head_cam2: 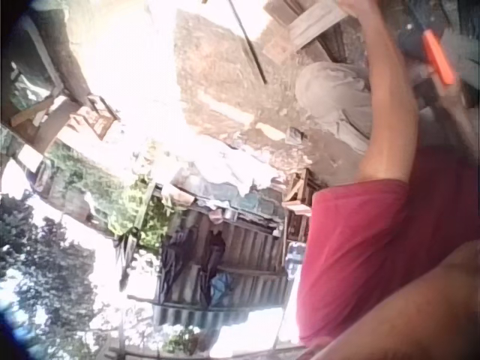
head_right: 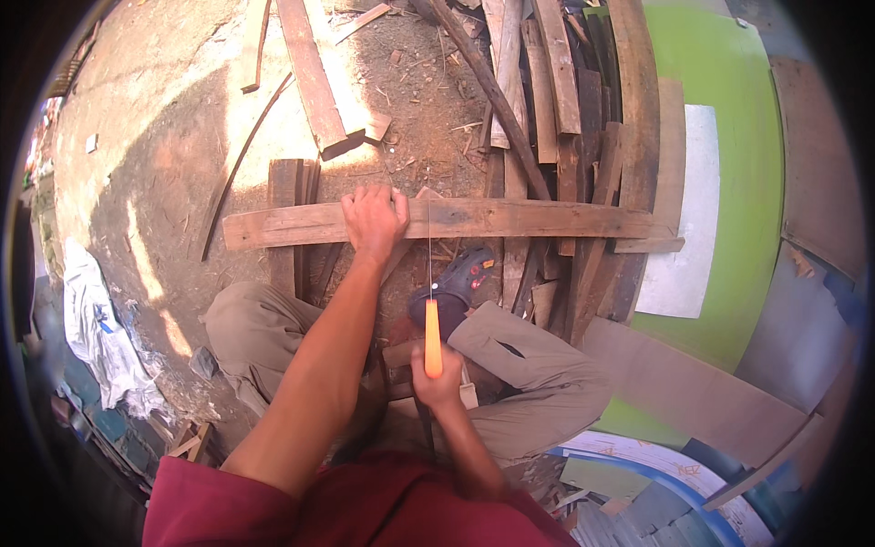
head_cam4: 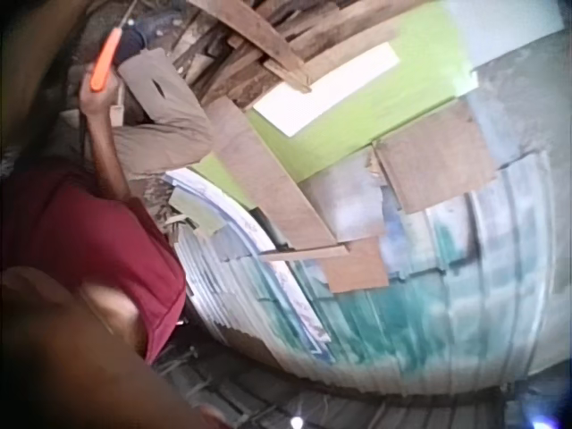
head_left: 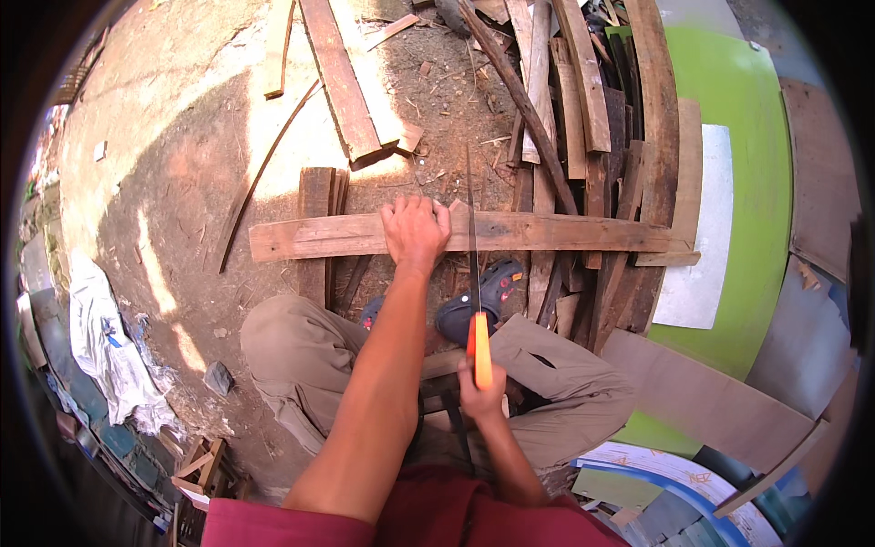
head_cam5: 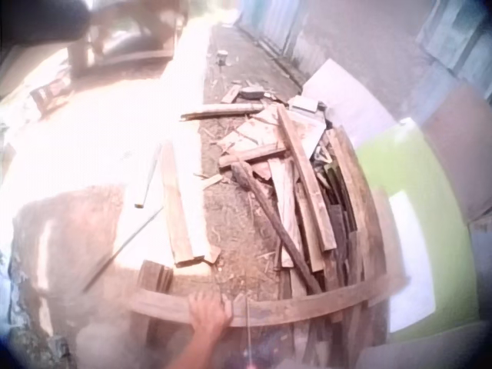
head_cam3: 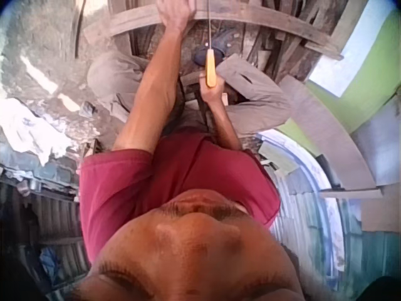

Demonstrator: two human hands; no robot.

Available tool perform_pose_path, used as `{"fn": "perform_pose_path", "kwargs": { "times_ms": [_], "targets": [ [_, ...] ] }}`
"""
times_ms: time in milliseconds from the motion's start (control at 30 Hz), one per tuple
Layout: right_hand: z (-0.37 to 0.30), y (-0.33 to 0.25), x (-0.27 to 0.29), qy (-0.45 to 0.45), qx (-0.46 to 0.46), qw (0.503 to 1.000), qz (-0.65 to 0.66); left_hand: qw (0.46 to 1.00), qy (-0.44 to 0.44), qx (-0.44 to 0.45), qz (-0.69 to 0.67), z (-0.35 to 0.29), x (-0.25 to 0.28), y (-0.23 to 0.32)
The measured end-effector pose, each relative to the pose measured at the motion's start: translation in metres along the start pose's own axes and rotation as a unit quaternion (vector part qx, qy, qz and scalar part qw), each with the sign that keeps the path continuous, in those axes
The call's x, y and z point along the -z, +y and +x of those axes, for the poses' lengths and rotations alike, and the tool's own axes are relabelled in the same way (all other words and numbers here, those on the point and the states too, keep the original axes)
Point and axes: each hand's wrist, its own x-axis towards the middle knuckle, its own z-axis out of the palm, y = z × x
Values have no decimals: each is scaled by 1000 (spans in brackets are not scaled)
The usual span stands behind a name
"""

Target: The person sits on the ground and uses a hand saw to cut several wooden planks. They repeatedly position planks, saw through them, and set the cut pieces aside among other wood scraps.

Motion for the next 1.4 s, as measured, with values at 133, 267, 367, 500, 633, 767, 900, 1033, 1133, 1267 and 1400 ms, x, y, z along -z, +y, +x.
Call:
{"fn": "perform_pose_path", "kwargs": {
  "times_ms": [133, 267, 367, 500, 633, 767, 900, 1033, 1133, 1267, 1400],
  "targets": [
    [-68, -28, 39, -42, 11, 997, -70, 1000, 9, -1, -17, -8, 2, 1],
    [27, -13, 9, -41, -106, 991, 67, 999, 23, 33, -6, -2, 5, -10],
    [113, -16, -33, 18, -58, 998, 24, 1000, 11, 19, -8, 3, 1, 1],
    [43, 5, -2, -41, -115, 992, 34, 999, -3, 39, -9, -1, 4, -5],
    [-72, -39, 39, -59, -54, 996, -35, 999, -6, 31, -16, -3, 4, -3],
    [-22, -24, 23, -13, -119, 991, 63, 999, 16, 11, -29, -3, 5, 0],
    [117, 3, -34, 14, -83, 994, 65, 1000, -12, 25, -6, -1, 1, 2],
    [48, 11, -17, -21, -35, 999, 10, 1000, 21, 11, -19, 0, 2, -2],
    [-63, -3, 27, -40, -53, 998, -5, 1000, 16, 10, -10, 1, 1, 0],
    [-49, -16, 40, -57, -53, 997, -10, 999, 21, 14, -21, -2, 2, -1],
    [73, 13, -15, -32, -81, 992, 91, 1000, 17, 9, 3, -1, -3, -3]
  ]
}}
